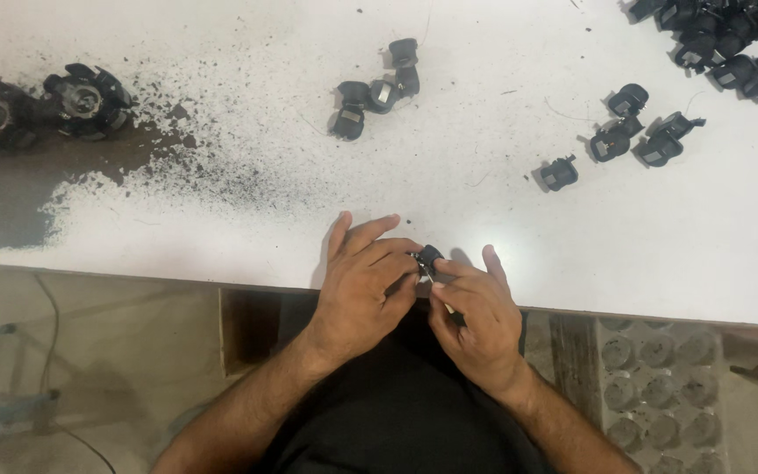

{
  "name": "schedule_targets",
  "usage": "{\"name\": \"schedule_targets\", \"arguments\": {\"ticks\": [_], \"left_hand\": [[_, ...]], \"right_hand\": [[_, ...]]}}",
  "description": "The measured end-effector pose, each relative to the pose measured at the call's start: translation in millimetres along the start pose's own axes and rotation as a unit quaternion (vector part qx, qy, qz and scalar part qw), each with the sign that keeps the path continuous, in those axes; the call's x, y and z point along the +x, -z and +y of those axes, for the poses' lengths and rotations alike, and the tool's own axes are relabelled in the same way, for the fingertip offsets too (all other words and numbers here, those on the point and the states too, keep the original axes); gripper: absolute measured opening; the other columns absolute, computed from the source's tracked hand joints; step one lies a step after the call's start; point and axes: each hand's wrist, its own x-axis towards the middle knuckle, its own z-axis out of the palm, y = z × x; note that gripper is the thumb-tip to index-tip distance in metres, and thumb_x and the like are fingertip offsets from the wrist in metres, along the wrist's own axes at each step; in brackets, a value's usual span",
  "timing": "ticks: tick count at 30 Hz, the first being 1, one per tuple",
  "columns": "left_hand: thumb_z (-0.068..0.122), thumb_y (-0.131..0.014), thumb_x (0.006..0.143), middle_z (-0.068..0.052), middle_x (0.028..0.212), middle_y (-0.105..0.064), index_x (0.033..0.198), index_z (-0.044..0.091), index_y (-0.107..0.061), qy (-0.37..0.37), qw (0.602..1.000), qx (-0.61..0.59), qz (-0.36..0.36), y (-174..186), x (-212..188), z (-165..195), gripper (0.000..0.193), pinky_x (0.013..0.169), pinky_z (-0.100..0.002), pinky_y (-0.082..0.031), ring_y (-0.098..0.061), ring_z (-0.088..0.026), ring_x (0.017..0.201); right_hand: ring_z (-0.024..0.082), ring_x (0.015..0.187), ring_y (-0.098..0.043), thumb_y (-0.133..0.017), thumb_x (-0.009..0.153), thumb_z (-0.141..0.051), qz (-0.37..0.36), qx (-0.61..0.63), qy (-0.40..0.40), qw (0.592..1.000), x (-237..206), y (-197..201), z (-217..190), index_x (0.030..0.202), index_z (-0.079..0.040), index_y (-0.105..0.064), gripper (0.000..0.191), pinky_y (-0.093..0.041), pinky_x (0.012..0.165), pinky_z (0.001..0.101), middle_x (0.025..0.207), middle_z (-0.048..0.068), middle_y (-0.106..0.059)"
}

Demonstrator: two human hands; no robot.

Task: The person sits at a white workbench and assembles small black plastic components one at a time, holding each piece and using a small hand tool to press or fit parts together, then sets the finished piece on the table. Finished pieces accumulate in a pile, and at the end the person reaches toward a large pile of components next to a tray.

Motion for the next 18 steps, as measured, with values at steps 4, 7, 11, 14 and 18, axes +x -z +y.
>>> {"name": "schedule_targets", "arguments": {"ticks": [4,7,11,14,18], "left_hand": [[0.01,-0.073,0.085,-0.001,0.123,-0.07,0.093,0.012,-0.074,-0.008,1.0,-0.001,-0.01,3.3,1.6,0.1,0.007,0.124,-0.064,-0.015,-0.047,-0.029,0.142],[0.011,-0.074,0.085,-0.006,0.126,-0.064,0.093,0.011,-0.071,0.005,1.0,0.0,-0.003,9.8,2.4,4.3,0.009,0.125,-0.062,-0.02,-0.046,-0.031,0.144],[0.016,-0.075,0.079,-0.014,0.126,-0.057,0.102,0.009,-0.062,0.01,0.998,0.038,0.039,25.2,6.2,8.1,0.027,0.122,-0.063,-0.024,-0.043,-0.037,0.142],[0.01,-0.069,0.079,-0.018,0.134,-0.058,0.129,0.009,-0.061,-0.077,0.996,0.048,-0.012,32.6,17.7,5.4,0.051,0.12,-0.059,-0.026,-0.043,-0.039,0.142],[0.008,-0.069,0.081,-0.013,0.126,-0.062,0.133,0.009,-0.061,-0.095,0.991,0.029,-0.089,28.9,34.9,2.0,0.052,0.12,-0.057,-0.031,-0.053,-0.032,0.132]], "right_hand": [[0.026,0.114,-0.071,-0.079,0.08,0.009,-0.017,-0.008,0.002,1.0,4.4,3.6,-2.2,0.106,-0.007,-0.063,0.034,-0.038,0.121,0.058,0.104,0.009,-0.071],[0.028,0.116,-0.07,-0.076,0.083,0.007,-0.023,0.002,0.0,1.0,4.8,6.5,-2.0,0.106,-0.007,-0.063,0.031,-0.036,0.122,0.0583,0.107,0.01,-0.07],[0.029,0.12,-0.068,-0.072,0.087,0.005,0.023,-0.021,-0.006,0.999,5.5,21.9,3.8,0.109,-0.009,-0.065,0.026,-0.027,0.128,0.0611,0.107,0.007,-0.066],[0.03,0.124,-0.063,-0.07,0.085,0.003,-0.007,-0.075,-0.061,0.995,11.0,26.9,4.2,0.11,-0.011,-0.069,0.029,-0.021,0.129,0.0634,0.106,0.006,-0.063],[0.039,0.127,-0.049,-0.082,0.074,-0.022,-0.07,-0.079,-0.079,0.991,24.4,17.4,1.7,0.116,-0.002,-0.068,0.049,-0.015,0.114,0.0699,0.119,0.017,-0.059]]}}
